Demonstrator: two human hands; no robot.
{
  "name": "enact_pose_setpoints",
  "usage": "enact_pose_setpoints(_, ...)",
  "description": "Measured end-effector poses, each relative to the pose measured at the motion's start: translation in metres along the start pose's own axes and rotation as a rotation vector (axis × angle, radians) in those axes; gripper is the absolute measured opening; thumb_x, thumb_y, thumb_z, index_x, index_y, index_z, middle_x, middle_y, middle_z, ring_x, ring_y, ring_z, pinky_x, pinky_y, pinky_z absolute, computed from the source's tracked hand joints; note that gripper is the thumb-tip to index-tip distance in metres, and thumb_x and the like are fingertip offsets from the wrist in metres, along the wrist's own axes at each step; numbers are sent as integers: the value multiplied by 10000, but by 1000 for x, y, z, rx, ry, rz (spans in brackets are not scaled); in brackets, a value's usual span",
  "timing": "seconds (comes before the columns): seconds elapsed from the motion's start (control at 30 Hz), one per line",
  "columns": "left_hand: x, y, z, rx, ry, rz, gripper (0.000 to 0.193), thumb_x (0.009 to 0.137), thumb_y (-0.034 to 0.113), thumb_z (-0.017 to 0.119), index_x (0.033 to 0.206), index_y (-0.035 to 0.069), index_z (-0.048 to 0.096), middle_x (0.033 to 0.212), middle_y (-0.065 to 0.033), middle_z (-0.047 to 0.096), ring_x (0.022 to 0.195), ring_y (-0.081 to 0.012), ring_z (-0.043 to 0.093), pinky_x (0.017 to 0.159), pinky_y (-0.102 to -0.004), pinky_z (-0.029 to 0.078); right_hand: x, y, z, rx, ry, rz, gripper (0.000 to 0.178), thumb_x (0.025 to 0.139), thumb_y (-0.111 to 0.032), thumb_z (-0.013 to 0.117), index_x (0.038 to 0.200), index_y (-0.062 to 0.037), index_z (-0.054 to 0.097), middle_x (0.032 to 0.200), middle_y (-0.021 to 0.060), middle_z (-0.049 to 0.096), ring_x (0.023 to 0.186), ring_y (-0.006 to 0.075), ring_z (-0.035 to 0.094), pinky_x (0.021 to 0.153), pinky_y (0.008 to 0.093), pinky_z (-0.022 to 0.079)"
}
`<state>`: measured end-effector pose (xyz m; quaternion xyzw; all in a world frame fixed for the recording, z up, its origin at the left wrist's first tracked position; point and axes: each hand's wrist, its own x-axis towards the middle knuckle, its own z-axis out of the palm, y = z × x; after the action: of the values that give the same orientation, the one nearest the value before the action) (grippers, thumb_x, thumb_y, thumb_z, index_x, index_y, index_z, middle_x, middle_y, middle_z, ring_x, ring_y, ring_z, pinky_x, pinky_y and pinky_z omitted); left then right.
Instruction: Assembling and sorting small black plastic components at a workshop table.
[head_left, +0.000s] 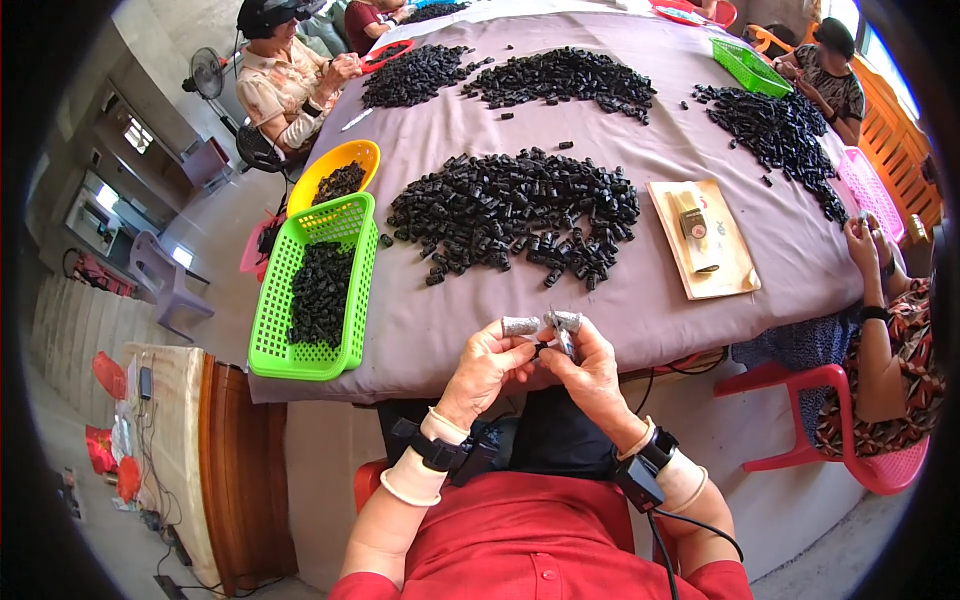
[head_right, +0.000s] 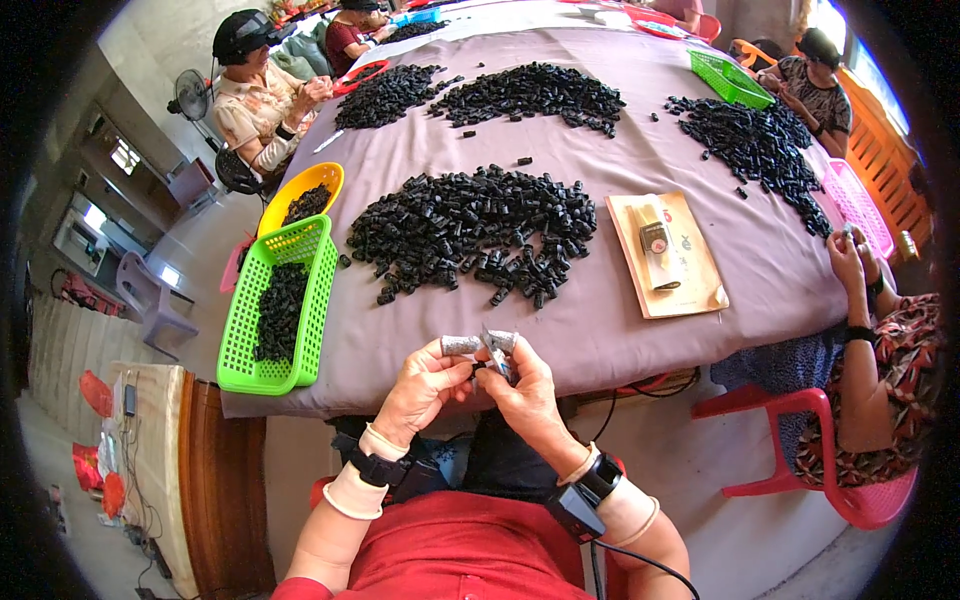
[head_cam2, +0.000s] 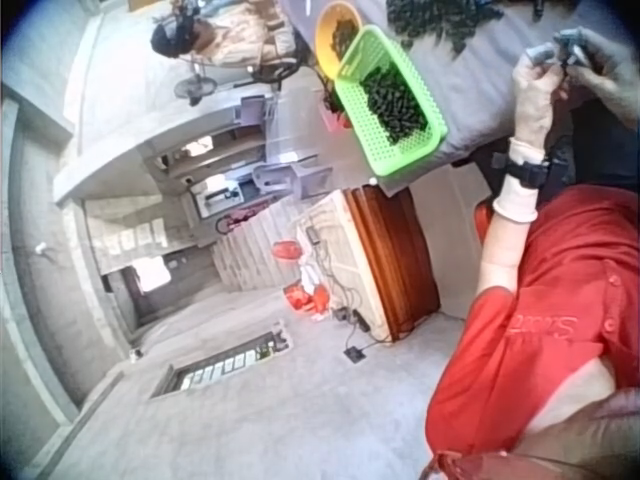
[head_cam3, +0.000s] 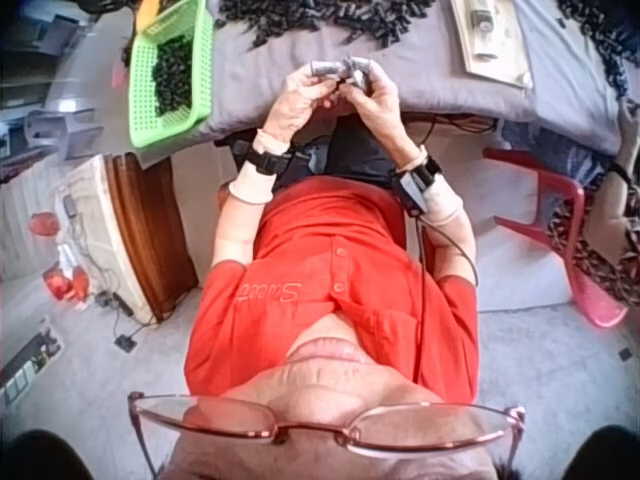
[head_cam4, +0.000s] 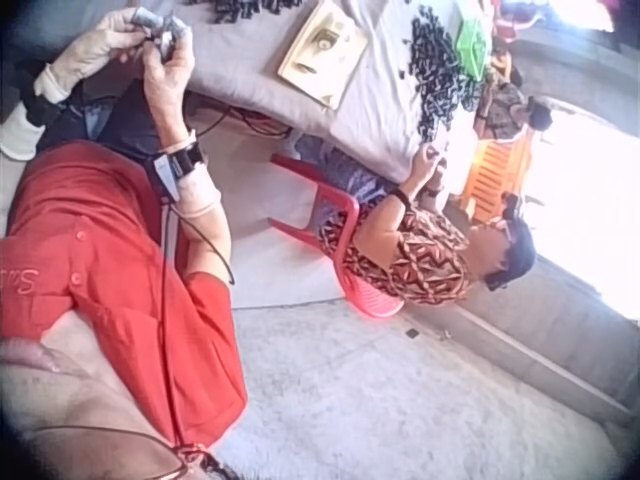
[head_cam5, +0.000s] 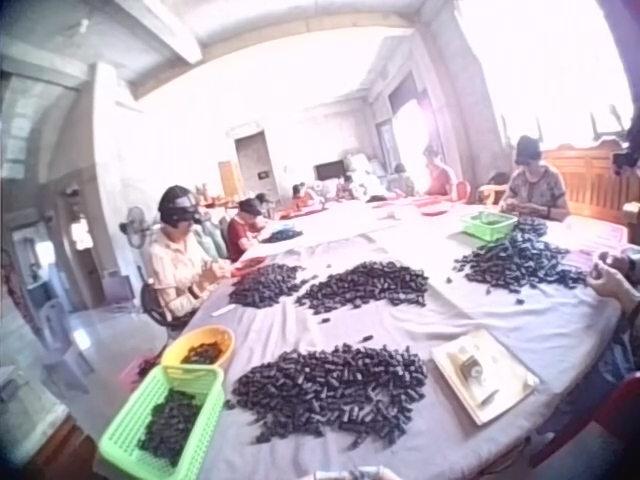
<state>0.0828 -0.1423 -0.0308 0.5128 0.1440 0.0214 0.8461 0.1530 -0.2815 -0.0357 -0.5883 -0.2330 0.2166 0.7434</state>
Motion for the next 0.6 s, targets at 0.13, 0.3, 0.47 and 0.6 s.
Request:
enact_pose_setpoints(0.13,1,-2,1,-57,23,-1,237,832,37,571,1068,38,555,855,-36,616,625,-77,538,574,-193,455,1,-1,1,12,23,-7,239,753,8,601,976,-56,544,808,-41,545,689,26,454,617,183,399)
enact_pose_setpoints(0.3,0,-5,0,-82,68,19,250,824,38,582,1072,43,548,814,-41,609,608,-70,541,550,-177,451,2,0,2,64,34,33,244,747,7,616,971,-57,546,786,-47,544,689,24,458,615,181,402)
enact_pose_setpoints(0.47,-1,-4,-1,-115,78,-18,218,829,31,546,1046,37,567,838,-34,608,623,-92,549,568,-200,458,1,0,4,98,20,29,254,745,12,618,979,-55,545,793,-45,550,700,23,469,621,181,407)
enact_pose_setpoints(0.6,-1,-5,-2,-156,66,-9,217,828,20,532,1043,32,567,845,-38,604,624,-99,553,572,-207,462,0,-1,4,77,6,23,262,746,21,612,989,-49,542,810,-36,564,713,25,483,629,181,410)
